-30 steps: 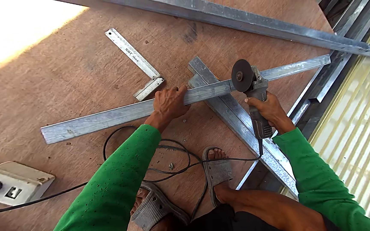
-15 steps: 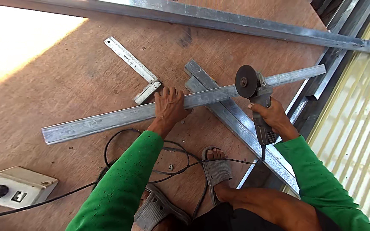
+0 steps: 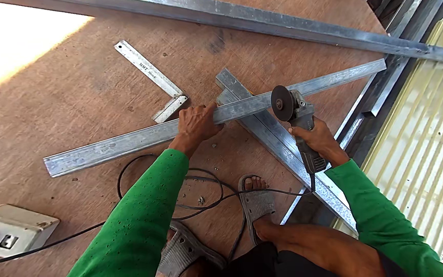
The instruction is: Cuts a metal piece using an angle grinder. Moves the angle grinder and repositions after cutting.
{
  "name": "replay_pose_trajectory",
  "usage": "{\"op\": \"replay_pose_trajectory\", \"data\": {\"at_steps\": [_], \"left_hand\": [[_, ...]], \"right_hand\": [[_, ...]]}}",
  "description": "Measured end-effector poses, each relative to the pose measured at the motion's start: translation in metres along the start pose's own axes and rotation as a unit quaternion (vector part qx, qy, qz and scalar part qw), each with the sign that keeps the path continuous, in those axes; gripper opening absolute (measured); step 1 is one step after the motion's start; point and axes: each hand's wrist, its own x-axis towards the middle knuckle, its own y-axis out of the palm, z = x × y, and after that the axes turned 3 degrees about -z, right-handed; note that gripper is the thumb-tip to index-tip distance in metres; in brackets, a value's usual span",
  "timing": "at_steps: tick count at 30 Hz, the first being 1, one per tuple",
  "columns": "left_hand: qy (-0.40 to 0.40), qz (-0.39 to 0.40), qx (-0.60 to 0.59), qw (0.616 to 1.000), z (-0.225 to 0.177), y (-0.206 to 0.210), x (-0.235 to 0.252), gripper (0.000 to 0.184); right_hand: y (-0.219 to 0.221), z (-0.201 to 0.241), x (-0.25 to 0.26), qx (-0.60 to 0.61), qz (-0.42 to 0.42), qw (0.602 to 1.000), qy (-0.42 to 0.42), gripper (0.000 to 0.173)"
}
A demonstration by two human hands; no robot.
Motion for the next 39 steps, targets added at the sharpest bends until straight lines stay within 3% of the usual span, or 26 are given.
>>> {"op": "replay_pose_trajectory", "data": {"at_steps": [26, 39], "left_hand": [[-0.002, 0.027, 0.005, 1.000, -0.002, -0.003, 0.001, 0.057], [0.000, 0.028, 0.006, 1.000, -0.002, -0.002, 0.000, 0.057]], "right_hand": [[-0.002, 0.001, -0.014, -0.051, 0.006, 0.998, 0.023, 0.058], [0.002, 0.003, 0.005, -0.058, 0.009, 0.998, 0.009, 0.058]]}}
